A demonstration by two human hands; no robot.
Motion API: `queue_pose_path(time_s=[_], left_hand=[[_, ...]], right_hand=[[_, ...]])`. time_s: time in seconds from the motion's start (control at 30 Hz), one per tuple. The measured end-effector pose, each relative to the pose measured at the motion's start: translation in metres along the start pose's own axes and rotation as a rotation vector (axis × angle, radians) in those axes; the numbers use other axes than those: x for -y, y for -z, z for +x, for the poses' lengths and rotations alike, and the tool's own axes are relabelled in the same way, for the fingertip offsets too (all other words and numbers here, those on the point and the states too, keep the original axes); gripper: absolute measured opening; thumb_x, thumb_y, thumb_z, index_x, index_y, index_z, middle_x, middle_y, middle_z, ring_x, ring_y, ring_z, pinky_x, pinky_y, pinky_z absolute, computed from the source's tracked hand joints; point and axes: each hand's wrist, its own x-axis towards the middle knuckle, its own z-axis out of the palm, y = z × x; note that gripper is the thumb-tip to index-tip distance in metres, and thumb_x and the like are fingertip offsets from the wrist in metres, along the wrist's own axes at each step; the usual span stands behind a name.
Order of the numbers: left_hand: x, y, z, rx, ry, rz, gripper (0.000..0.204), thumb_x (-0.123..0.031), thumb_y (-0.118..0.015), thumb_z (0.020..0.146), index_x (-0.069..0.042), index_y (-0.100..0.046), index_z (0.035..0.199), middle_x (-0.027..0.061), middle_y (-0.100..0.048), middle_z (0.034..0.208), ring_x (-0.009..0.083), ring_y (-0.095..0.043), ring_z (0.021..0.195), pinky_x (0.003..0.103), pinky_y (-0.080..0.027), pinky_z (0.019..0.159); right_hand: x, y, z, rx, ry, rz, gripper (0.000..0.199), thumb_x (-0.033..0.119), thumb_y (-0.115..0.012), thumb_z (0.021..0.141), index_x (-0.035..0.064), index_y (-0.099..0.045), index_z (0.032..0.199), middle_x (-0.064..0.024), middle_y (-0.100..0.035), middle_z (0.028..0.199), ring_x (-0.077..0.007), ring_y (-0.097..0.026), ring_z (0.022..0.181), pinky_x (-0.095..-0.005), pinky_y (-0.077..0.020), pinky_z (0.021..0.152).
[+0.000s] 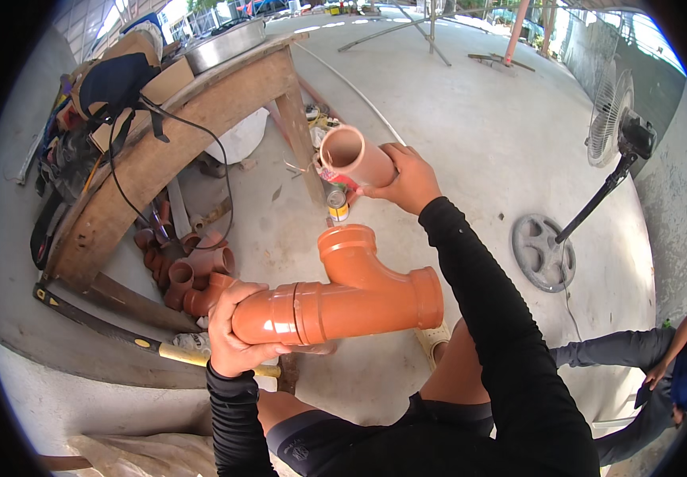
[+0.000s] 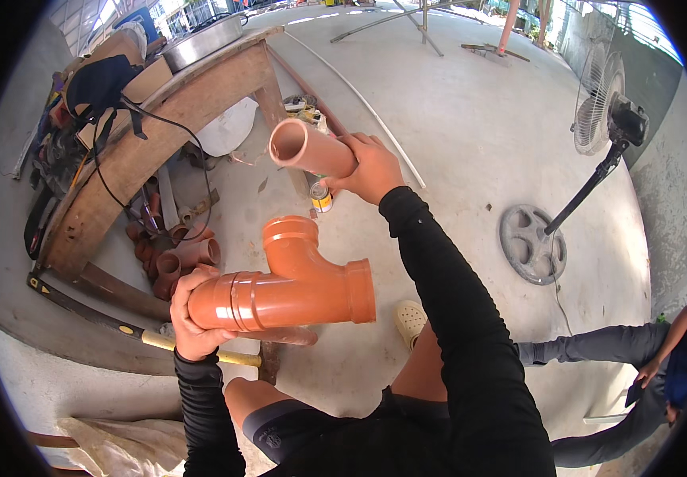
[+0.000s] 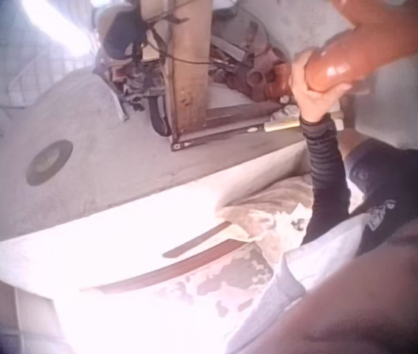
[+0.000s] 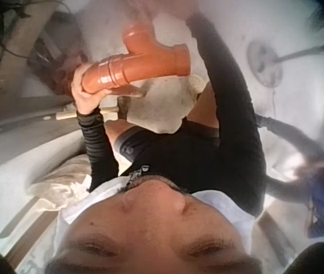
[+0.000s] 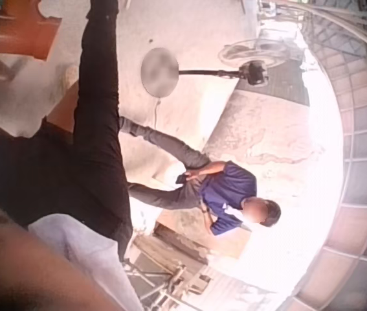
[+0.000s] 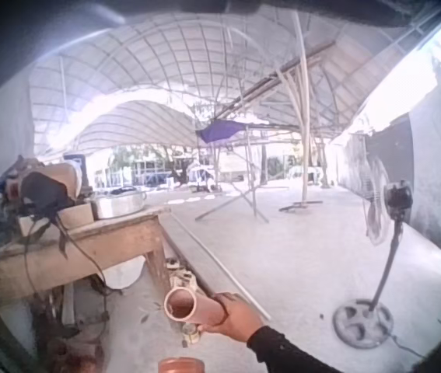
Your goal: The person assembles orange PVC pipes and fittings by hand. They connect a straight pipe to an elbow, then attach a T-junction, and finally add another straight pipe to the assembly.
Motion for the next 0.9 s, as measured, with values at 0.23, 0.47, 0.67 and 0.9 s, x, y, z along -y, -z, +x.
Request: queue_pose_path(time_s=[0.23, 0.47, 0.67, 0.9], left_hand=[[-0.001, 0.002, -0.002, 0.008, 0.021, -0.078, 0.092, -0.051, -0.107, 0.058, -0.001, -0.066, 0.124, 0.0101, -0.074, 0.102, 0.0216, -0.073, 0.09, 0.035, -0.058, 0.082], [-0.007, -0.009, 0.001, 0.054, -0.06, 0.026, 0.091, -0.052, -0.107, 0.056, -0.001, -0.067, 0.121, 0.0113, -0.073, 0.102, 0.0246, -0.069, 0.085, 0.037, -0.055, 0.078], [-0.012, -0.011, 0.001, 0.09, -0.096, 0.015, 0.09, -0.05, -0.107, 0.055, -0.002, -0.068, 0.121, 0.0115, -0.073, 0.102, 0.0252, -0.068, 0.084, 0.037, -0.054, 0.077], [-0.016, -0.011, 0.003, 0.134, -0.098, 0.001, 0.088, -0.048, -0.107, 0.056, -0.002, -0.068, 0.121, 0.0114, -0.072, 0.099, 0.0251, -0.068, 0.083, 0.037, -0.053, 0.076]], right_hand=[[-0.007, -0.015, 0.001, -0.111, 0.206, 0.012, 0.057, 0.007, -0.083, 0.082, 0.0156, -0.066, 0.136, -0.0109, -0.065, 0.142, -0.0382, -0.061, 0.13, -0.046, -0.0552, 0.106], [0.006, -0.013, -0.002, -0.252, 0.242, 0.037, 0.059, -0.002, -0.081, 0.079, 0.0166, -0.068, 0.133, -0.0081, -0.061, 0.147, -0.0365, -0.057, 0.138, -0.0446, -0.0557, 0.107], [0.014, 0.001, -0.002, -0.279, 0.352, 0.115, 0.058, -0.003, -0.079, 0.082, 0.0158, -0.067, 0.136, -0.0107, -0.058, 0.152, -0.038, -0.053, 0.144, -0.0448, -0.0534, 0.111], [0.023, 0.005, 0.0, -0.341, 0.349, 0.118, 0.058, -0.003, -0.078, 0.083, 0.0155, -0.067, 0.137, -0.0103, -0.058, 0.153, -0.0381, -0.052, 0.145, -0.0449, -0.0539, 0.111]])
